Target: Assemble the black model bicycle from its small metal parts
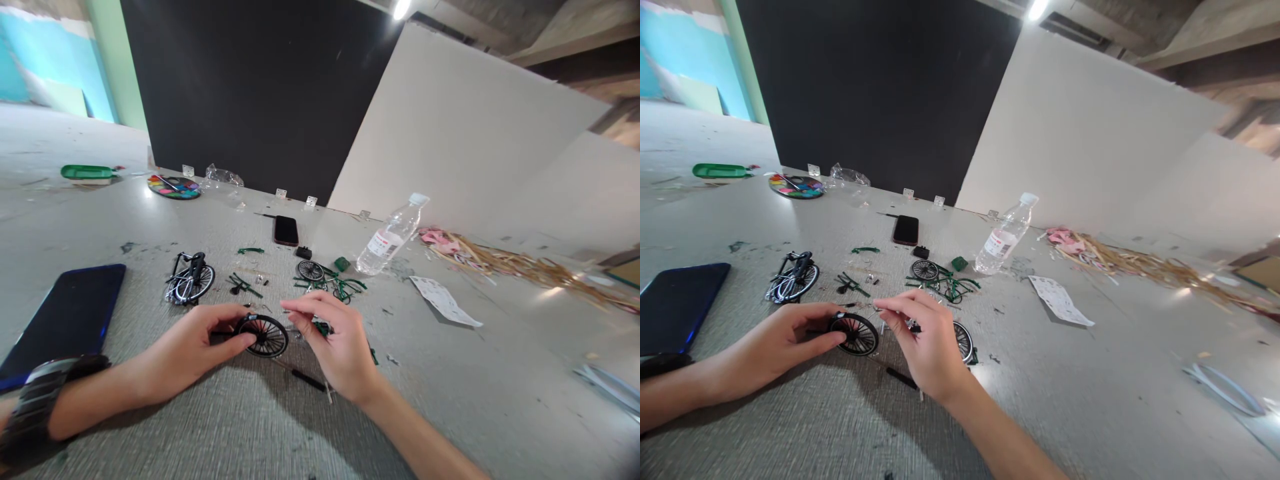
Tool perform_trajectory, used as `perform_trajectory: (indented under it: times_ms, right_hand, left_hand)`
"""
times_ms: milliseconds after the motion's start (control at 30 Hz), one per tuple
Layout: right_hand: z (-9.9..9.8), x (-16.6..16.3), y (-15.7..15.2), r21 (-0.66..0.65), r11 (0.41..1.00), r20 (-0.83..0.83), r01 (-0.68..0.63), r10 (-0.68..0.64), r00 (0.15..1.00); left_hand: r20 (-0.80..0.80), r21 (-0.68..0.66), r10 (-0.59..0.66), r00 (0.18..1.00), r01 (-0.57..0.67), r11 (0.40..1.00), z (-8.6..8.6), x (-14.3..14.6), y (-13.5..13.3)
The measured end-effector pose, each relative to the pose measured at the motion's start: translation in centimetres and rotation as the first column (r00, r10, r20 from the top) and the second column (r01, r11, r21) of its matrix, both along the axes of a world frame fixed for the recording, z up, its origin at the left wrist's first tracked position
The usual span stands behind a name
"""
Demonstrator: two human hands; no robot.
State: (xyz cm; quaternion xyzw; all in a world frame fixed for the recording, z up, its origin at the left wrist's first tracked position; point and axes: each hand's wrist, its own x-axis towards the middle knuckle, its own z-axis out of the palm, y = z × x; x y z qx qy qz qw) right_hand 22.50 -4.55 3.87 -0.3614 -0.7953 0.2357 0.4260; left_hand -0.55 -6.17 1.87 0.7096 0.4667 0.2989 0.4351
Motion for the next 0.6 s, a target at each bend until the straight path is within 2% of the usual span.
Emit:
perform_trajectory:
  times_ms: [600]
  right_hand:
    - [-0.09, -0.08, 0.1, 0.044, 0.999, 0.076, 0.019, -0.023, 0.997]
  left_hand:
    - [-0.001, 0.005, 0.006, 1.0, -0.006, 1.0, -0.28, -0.12, 0.0]
